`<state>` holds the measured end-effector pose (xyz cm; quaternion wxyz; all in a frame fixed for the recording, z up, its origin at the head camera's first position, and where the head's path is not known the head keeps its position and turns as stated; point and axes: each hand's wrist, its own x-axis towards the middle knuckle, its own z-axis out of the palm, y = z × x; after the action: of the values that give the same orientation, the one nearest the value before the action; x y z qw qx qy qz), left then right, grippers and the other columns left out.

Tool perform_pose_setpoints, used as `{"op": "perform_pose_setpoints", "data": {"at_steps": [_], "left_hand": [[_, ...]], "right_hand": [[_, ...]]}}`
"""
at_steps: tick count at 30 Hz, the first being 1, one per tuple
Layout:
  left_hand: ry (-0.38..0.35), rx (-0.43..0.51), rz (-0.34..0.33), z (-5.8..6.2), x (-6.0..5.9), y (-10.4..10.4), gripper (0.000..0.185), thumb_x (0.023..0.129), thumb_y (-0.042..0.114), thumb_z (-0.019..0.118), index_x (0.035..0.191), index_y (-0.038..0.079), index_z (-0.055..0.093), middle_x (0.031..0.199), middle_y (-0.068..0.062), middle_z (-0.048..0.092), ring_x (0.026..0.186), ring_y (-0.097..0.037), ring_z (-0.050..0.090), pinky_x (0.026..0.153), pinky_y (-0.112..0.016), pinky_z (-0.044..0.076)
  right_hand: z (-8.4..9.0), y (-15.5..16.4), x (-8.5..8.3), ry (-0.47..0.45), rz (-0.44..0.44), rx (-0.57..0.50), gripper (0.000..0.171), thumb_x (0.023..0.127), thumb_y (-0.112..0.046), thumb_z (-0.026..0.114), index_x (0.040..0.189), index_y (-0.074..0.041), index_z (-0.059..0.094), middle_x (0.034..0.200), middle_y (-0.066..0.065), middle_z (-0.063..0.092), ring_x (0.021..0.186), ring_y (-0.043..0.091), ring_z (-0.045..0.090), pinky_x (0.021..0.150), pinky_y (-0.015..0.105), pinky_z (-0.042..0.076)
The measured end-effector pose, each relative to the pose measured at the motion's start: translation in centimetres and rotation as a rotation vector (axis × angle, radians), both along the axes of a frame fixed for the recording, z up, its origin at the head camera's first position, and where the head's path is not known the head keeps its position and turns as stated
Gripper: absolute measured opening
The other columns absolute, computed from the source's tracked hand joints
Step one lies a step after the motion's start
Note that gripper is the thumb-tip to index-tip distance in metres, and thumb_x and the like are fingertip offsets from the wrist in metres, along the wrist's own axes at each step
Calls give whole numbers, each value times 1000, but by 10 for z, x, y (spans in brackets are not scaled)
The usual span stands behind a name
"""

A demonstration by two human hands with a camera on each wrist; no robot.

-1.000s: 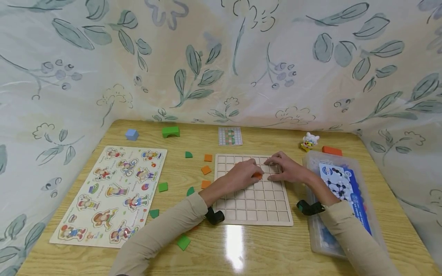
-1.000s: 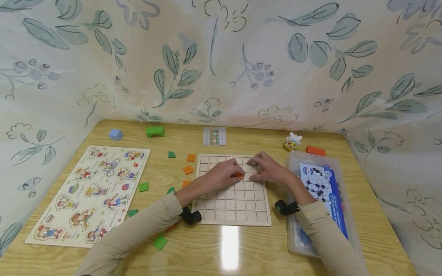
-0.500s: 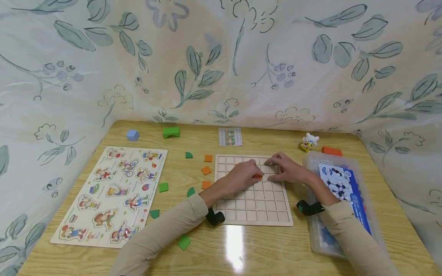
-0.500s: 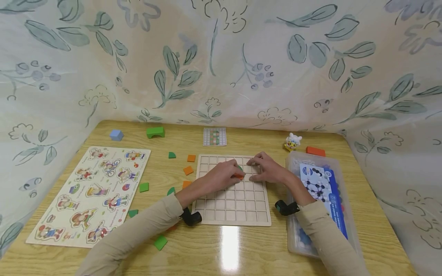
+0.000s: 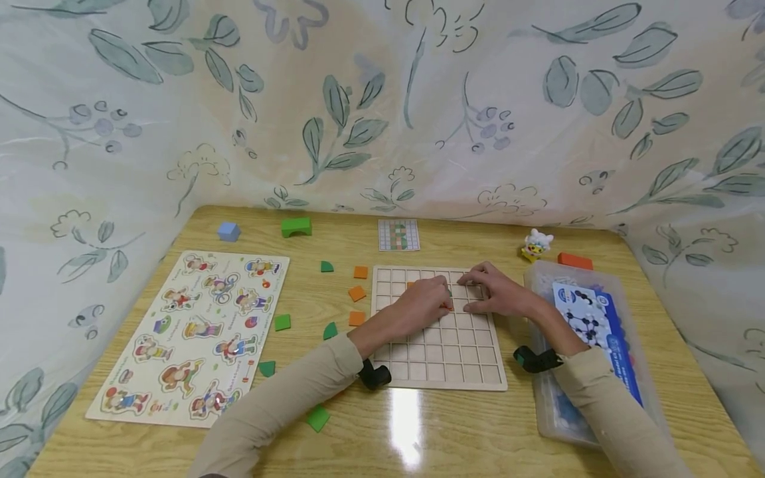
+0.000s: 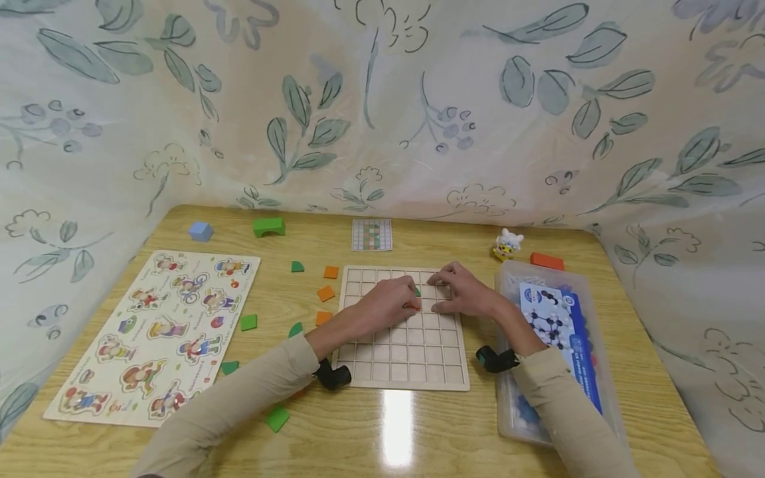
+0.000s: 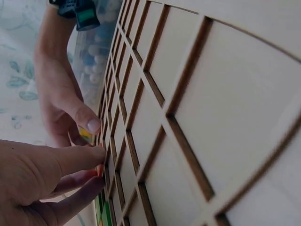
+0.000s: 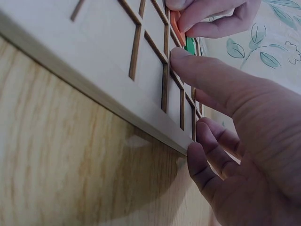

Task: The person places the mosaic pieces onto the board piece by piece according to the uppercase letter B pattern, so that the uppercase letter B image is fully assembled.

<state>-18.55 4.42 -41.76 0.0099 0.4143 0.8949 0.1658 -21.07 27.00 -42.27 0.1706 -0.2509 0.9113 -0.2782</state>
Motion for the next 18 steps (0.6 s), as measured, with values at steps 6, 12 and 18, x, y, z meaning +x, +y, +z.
{"op": "perform_pose_setpoints", "data": {"at_steps": [6, 12, 18], "left_hand": [[-39, 8, 10, 2, -1, 3, 16, 92, 12, 65, 93, 16, 80, 96, 0, 66, 89, -9, 59, 72, -18, 49], [-126, 7, 11, 13, 14, -10, 17, 93, 23, 65, 103, 14, 76, 108, -1, 60, 84, -8, 57, 67, -14, 46], [-198, -39, -70, 25, 54, -53, 26, 95, 31, 62, 114, 15, 72, 114, 0, 60, 84, -6, 60, 71, -15, 47]], "right_hand": [[1, 3, 0, 5, -2, 11, 49, 84, -27, 76, 127, -10, 59, 121, 16, 43, 101, 23, 41, 80, 35, 36], [0, 2, -1, -1, -6, 8, 50, 85, -28, 75, 128, -10, 58, 123, 16, 43, 102, 24, 41, 81, 35, 37], [1, -2, 1, -13, -23, 41, 50, 85, -30, 75, 128, -11, 58, 126, 17, 42, 108, 27, 44, 86, 38, 38]]}}
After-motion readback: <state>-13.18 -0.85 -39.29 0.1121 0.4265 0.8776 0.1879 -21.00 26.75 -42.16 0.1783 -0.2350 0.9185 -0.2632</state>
